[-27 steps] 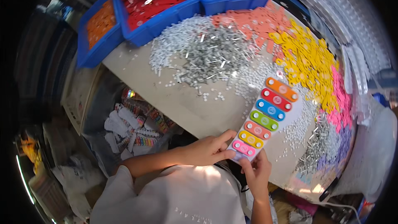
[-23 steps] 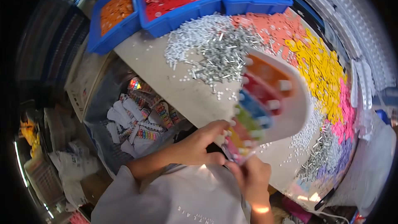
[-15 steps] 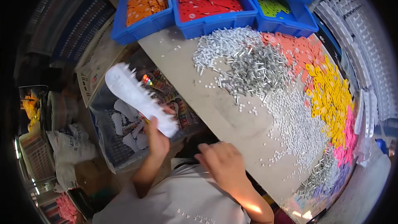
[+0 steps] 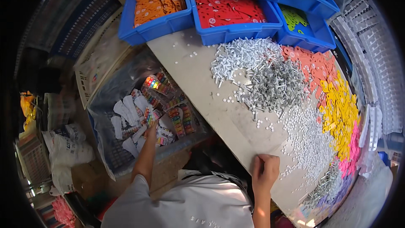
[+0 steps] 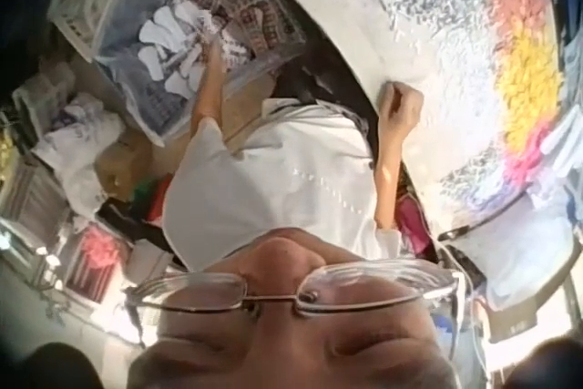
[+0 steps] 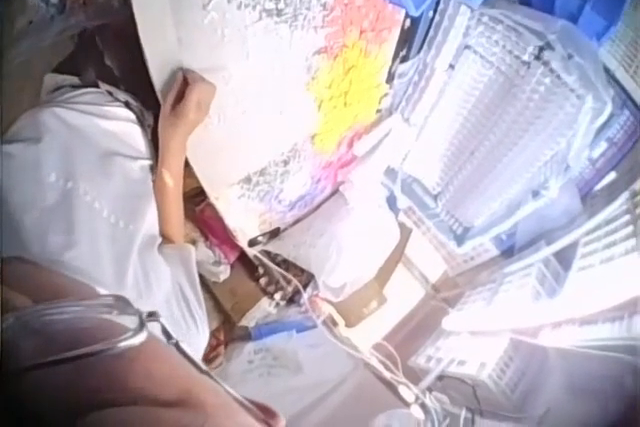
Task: Assembling a toy xylophone by placing metal pins into a plastic base and attaching colored plastic keys.
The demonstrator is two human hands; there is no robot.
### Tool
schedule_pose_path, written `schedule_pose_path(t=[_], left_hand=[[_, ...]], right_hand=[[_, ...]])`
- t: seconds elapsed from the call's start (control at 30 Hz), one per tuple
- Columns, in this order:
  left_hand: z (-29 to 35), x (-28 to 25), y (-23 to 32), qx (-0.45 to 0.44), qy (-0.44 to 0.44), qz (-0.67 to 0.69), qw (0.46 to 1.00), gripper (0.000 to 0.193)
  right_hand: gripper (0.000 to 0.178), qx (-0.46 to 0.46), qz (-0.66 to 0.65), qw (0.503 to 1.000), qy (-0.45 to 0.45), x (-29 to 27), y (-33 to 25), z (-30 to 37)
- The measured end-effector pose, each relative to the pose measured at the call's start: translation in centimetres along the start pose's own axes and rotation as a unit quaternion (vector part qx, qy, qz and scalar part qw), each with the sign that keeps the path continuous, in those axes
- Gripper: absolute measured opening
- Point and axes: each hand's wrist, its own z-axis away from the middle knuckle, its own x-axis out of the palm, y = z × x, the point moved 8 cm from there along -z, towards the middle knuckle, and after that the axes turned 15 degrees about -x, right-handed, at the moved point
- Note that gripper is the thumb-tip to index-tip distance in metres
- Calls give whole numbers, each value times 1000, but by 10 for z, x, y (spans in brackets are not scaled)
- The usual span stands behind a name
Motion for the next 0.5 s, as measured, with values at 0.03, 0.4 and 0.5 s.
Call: schedule_pose_path(t=[0.03,0.4,0.5], left_hand=[[6,-2,10,-14,21,-101,995,98],[266,31,221,444,57,140,883,53],[414,73,241,637,-26,124,760,46]], right_hand=[[12,-20,8,1000,-6,1,-3,-3],[12,-5,29,999,20,-11,-2,-6],[13,-48,-15,999,12,-9,-7,-9]])
